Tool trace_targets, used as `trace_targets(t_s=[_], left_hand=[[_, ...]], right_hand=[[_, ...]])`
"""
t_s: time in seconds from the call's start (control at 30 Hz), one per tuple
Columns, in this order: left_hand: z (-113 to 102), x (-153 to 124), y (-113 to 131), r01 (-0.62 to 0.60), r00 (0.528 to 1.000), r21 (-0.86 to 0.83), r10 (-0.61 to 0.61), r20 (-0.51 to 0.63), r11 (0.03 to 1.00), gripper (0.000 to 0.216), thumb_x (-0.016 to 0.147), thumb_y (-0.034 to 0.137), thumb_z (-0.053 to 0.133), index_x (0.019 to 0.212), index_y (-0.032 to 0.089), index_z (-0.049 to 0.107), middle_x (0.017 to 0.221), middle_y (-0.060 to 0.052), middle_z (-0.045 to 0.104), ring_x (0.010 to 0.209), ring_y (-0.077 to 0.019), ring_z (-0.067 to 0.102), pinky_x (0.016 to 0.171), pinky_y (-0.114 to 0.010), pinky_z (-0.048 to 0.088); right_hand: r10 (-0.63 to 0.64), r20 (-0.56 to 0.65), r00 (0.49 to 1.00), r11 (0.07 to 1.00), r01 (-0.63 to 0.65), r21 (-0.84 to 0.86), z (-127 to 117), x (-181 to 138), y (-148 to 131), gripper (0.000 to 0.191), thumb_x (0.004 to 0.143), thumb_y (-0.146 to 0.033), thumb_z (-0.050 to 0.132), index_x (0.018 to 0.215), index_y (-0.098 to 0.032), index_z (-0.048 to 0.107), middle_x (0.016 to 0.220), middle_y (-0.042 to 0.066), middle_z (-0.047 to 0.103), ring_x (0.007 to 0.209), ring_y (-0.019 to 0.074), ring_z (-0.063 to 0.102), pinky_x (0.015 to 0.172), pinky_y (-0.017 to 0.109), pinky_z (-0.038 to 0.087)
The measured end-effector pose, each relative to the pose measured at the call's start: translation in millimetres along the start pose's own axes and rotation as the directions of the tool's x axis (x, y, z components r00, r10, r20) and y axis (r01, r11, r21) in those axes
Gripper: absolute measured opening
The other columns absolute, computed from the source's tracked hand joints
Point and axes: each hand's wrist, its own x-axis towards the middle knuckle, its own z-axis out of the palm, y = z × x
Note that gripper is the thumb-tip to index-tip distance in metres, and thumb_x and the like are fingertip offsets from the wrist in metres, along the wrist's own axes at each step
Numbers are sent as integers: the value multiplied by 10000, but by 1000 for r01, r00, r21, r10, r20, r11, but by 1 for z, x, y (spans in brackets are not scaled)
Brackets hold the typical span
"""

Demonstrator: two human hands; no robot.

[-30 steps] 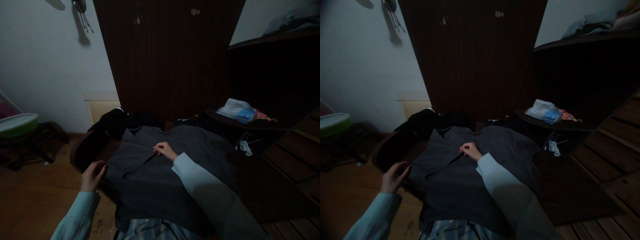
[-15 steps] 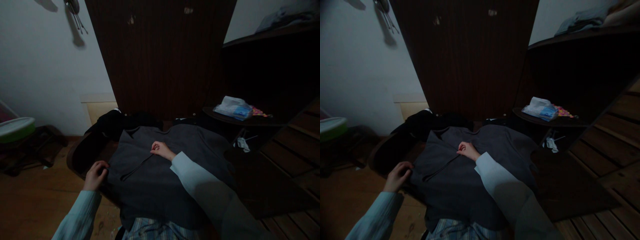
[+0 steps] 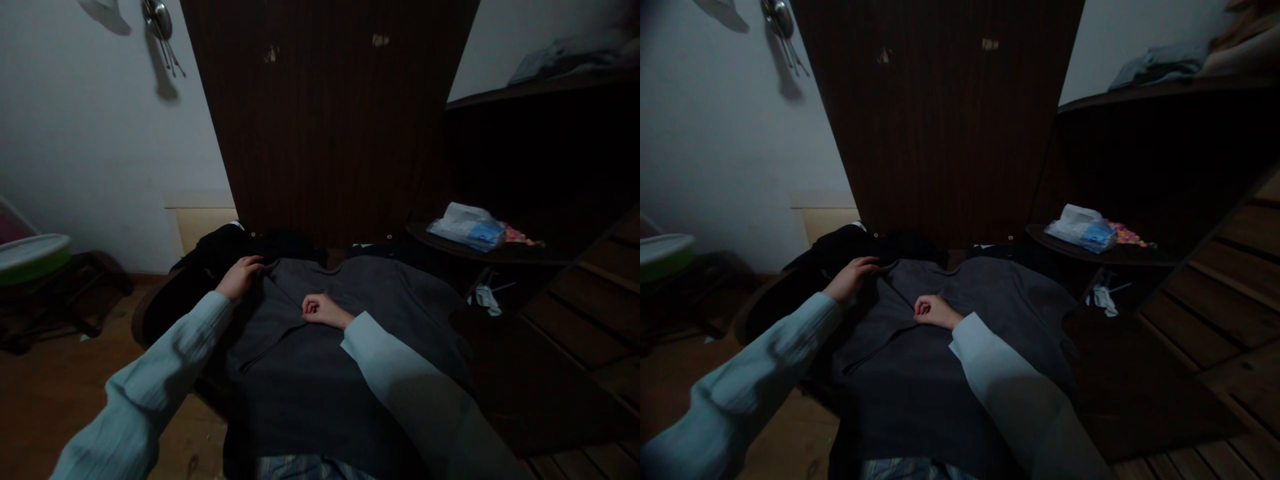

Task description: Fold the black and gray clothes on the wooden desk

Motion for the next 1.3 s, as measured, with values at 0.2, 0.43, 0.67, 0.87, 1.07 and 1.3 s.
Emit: trace_targets(t_s=[0.2, 0.43, 0.67, 0.87, 1.07, 1.3], left_hand=[[1, 47, 0, -119, 936, 244, 26, 351, 962, 269, 669, 65, 445, 713, 207, 669, 1130, -59, 552, 1064, -241, 454, 892, -378, 344], [-7, 64, -39, 114, 881, 360, -262, 395, 926, 295, 717, 189, 444, 932, 237, 641, 997, -78, 590, 893, -212, 542, 745, -303, 416], [20, 62, -47, 152, 885, 315, -271, 378, 937, 280, 727, 380, 468, 913, 252, 634, 944, -62, 577, 860, -197, 541, 710, -273, 430], [39, 48, -43, 171, 964, 262, -217, 155, 950, 257, 773, 316, 434, 936, 186, 585, 1050, -103, 518, 954, -221, 506, 803, -313, 412], [53, 26, -44, 216, 965, 13, -212, -155, 976, 365, 792, 180, 349, 1138, 134, 457, 1160, -124, 481, 1088, -202, 442, 932, -327, 350], [53, -3, -31, 419, 908, 82, -414, -69, 904, 354, 837, 314, 312, 1015, 84, 514, 993, -150, 563, 943, -223, 528, 846, -314, 405]], right_hand=[[-19, -8, 1000, 1000, 19, 2, 1, 1, 6, 143, 580, -184, 627, 605, -164, 488, 512, -72, 472, 497, 57, 437, 495, 176, 341], [61, 21, 998, 974, -64, 220, -7, 1, -8, 165, 570, -222, 639, 623, -163, 494, 517, -77, 471, 486, 53, 419, 504, 178, 320], [13, 117, 993, 995, -24, 95, -8, -1, -13, 72, 610, -137, 558, 612, -156, 627, 563, -35, 556, 553, 86, 469, 546, 196, 354], [37, 15, 999, 999, -38, 25, -3, 0, -8, 141, 622, -96, 512, 585, -157, 633, 510, -42, 526, 502, 80, 449, 513, 188, 338], [-33, -124, 992, 947, -8, -320, 6, 0, -4, 142, 607, -75, 530, 568, -160, 638, 457, -52, 467, 470, 73, 400, 482, 185, 291], [-23, -118, 993, 914, -27, -405, 7, -2, -11, 150, 629, -72, 524, 583, -160, 637, 461, -55, 462, 480, 73, 401, 492, 182, 281]])
